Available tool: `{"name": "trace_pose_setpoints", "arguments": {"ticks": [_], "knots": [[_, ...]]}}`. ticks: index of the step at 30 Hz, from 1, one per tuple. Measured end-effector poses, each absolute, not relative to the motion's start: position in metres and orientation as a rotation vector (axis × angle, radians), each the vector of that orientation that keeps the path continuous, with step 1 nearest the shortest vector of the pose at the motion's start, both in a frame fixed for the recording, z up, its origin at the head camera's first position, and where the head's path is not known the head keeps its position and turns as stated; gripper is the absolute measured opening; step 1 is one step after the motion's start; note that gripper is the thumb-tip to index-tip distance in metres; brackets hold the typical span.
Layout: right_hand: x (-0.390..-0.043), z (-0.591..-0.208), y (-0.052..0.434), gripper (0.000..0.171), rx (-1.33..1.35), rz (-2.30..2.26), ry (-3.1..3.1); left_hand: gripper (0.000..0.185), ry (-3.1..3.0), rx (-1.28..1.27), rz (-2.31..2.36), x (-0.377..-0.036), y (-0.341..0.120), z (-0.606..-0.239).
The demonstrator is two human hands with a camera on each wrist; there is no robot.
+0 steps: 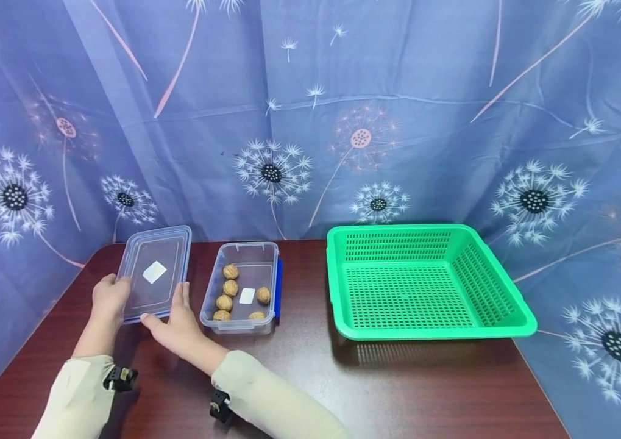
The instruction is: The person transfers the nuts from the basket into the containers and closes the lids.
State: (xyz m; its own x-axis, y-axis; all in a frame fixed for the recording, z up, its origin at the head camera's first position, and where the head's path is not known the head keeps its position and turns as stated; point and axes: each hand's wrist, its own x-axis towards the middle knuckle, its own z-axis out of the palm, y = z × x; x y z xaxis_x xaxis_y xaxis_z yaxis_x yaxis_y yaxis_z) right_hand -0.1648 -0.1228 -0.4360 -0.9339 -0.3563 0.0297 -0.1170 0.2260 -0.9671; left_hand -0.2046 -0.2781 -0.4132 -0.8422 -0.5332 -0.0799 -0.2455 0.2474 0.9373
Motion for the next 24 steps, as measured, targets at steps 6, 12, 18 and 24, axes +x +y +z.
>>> {"name": "trace_pose_setpoints", "arguments": {"ticks": [6, 12, 18, 24], "knots": [[-0.170, -0.430, -0.114, 0.081, -0.485, -1.857, 2.322, 0.059, -2.158, 0.716, -1.735, -0.206, -0.266, -0.403], [-0.174, -0.423, -0.099, 0.076, -0.506, -1.903, 2.418, 0.059, -2.109, 0.666, -1.778, -0.209, -0.252, -0.396], [-0.175, -0.419, -0.086, 0.066, -0.520, -1.924, 2.508, 0.059, -2.001, 0.623, -1.857, -0.213, -0.234, -0.393], [-0.176, -0.416, -0.075, 0.061, -0.475, -1.991, 2.586, 0.057, -1.956, 0.582, -1.854, -0.215, -0.218, -0.392]]}}
